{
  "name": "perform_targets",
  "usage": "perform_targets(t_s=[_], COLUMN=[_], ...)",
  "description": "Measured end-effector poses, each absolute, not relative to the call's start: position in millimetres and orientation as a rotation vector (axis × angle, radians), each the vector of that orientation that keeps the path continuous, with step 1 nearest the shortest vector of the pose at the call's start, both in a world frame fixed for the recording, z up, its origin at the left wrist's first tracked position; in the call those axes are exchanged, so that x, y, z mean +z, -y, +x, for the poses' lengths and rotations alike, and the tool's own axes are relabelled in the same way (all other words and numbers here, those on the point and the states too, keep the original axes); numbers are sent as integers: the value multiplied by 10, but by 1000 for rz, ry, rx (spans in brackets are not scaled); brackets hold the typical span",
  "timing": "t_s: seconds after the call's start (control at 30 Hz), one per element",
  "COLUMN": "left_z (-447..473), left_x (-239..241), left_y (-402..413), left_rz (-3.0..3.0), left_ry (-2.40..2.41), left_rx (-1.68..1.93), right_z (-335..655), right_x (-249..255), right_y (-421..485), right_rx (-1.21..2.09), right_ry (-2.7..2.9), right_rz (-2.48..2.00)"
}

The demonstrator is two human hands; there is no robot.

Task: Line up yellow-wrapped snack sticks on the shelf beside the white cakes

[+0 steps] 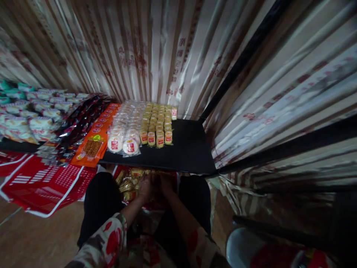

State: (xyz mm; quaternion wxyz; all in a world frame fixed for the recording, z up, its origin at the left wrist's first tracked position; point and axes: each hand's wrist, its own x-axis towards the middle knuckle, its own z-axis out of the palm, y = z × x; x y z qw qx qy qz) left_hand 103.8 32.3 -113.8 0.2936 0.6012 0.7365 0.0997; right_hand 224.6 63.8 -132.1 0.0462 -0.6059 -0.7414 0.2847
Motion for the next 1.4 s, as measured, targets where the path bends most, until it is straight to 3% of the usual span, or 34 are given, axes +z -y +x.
perform_targets(t_s=[0.4,0.9,1.4], left_z=[859,965,1456], left_x=[-644,-179,248], left_y=[-335,-350,-988], left_rz=[1370,1359,1673], left_ry=[-1918,-1609,-1606], left_rx=[575,800,999], right_z=[2309,2527,2965], right_x=[-1027,-641,-119], right_y=[-456,-387,-915], right_rx=[936,1593,1013], right_ry=[2090,1372,1567], right_rz=[-1549,-1224,-1354])
